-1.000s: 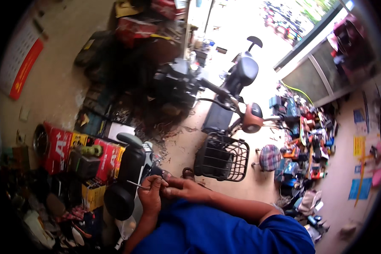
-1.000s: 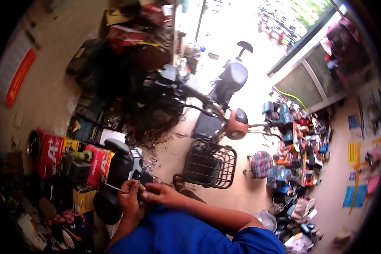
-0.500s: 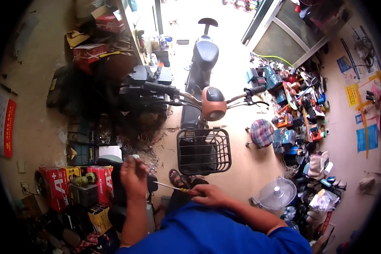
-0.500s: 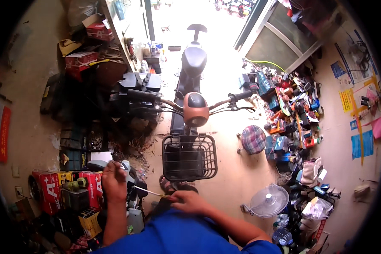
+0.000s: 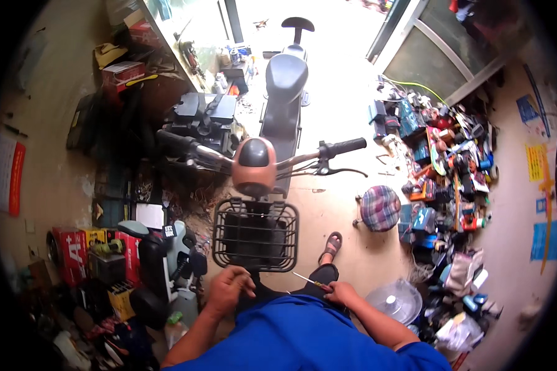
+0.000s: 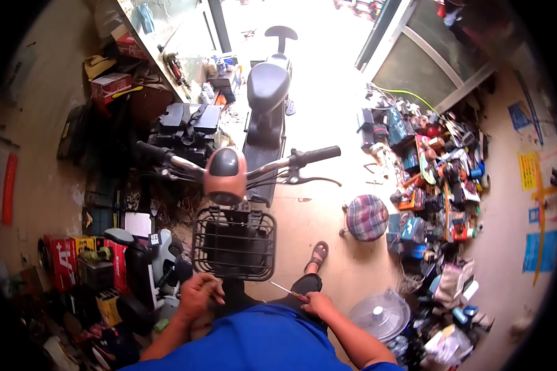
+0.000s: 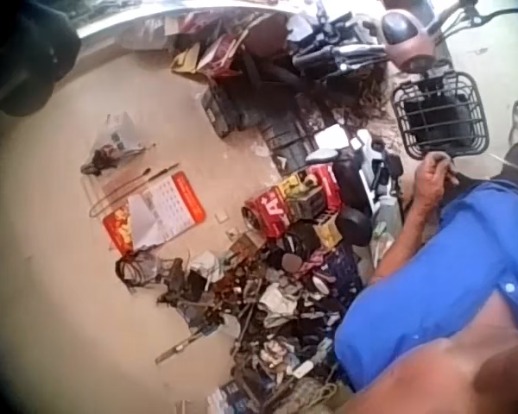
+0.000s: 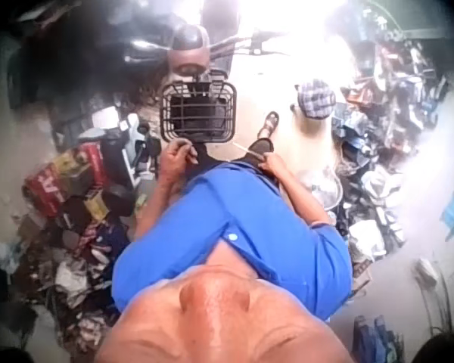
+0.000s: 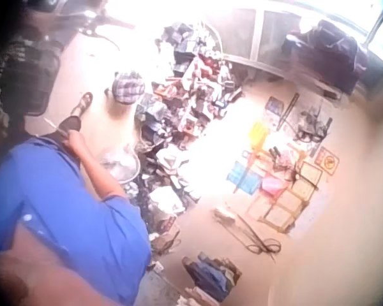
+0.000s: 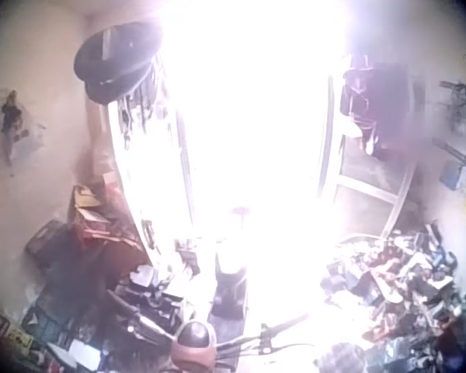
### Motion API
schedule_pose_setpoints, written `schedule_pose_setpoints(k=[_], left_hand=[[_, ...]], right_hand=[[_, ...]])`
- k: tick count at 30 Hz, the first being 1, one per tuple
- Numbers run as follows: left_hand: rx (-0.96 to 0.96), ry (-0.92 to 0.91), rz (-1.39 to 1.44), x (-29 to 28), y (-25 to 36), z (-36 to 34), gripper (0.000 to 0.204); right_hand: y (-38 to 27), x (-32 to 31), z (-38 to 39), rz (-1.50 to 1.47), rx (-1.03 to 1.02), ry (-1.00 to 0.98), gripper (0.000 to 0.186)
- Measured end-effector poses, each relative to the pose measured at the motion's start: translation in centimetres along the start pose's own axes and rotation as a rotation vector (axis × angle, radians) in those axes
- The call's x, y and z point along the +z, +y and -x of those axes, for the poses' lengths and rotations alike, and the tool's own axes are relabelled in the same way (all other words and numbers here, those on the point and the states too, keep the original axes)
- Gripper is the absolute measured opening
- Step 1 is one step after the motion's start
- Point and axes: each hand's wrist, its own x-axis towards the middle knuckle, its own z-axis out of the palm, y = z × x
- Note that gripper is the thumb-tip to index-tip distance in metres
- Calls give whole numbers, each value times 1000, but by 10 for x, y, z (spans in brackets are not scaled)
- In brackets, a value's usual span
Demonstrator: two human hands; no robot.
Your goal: The person picks up and handles screws from a bin, uses a screwdriver on a panel of a moped, and then moves the moped by its handlebars.
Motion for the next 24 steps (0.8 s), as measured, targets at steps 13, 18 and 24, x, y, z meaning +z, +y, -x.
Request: schedule_pose_setpoints(k=[13,18,24], left_hand=[[230,198,-803,228,-132,-74,13],[128,52,-931,286,-171,-113,18],[110,107,-373,322,-177,-201,21]], right_hand=[[177,-155,-56,209,-14,-265,40],[168,-242,-83,-14,109,-399,31],[133,-371,-93,-367,236,-513,16]])
